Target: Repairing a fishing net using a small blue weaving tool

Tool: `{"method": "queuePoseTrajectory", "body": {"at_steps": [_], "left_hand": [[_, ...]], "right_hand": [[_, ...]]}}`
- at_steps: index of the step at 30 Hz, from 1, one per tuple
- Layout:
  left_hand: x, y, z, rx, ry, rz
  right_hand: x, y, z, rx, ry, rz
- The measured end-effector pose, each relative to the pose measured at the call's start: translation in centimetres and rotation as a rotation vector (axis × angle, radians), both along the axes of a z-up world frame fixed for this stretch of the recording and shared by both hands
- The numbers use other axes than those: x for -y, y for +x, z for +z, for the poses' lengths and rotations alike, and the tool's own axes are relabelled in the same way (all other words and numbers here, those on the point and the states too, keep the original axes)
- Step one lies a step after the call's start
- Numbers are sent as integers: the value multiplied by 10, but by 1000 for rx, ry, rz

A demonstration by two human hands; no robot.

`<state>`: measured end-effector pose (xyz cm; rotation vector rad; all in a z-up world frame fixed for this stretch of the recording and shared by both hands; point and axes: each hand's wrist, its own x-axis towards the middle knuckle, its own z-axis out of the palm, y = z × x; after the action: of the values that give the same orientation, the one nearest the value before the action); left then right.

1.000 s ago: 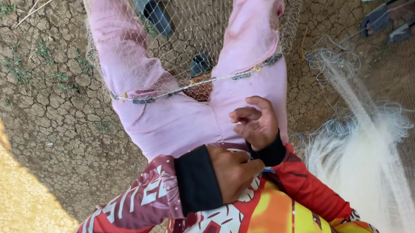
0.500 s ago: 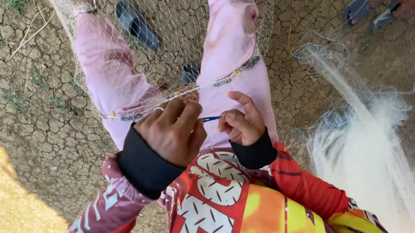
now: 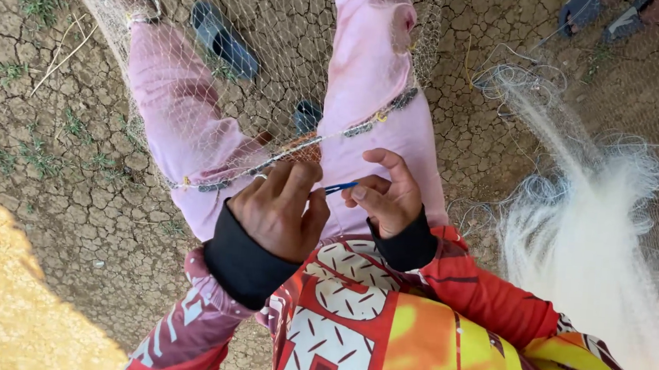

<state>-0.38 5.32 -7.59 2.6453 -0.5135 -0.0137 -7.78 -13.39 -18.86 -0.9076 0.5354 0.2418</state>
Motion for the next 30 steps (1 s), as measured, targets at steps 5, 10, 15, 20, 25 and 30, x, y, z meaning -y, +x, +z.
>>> {"method": "queuePoseTrajectory", "body": {"at_steps": [5,10,15,20,25,30], "left_hand": [[17,2,5,-21,-222,4],[40,1,-14,13,-437,92],[48,1,-23,155,-604,145],[45,-19,41,104,-1087,247],[2,-44,48,-221,-1172,607],[-25,-78,6,-916,-689,507]], "right_hand": [[-7,7,7,37,-29,-2],[-15,16,11,129,-129,62],[-24,19,14,271,-384,51],[-13,25,20,320,-439,194],[-5,28,29,364,-496,296],[1,25,21,465,-496,356]]}}
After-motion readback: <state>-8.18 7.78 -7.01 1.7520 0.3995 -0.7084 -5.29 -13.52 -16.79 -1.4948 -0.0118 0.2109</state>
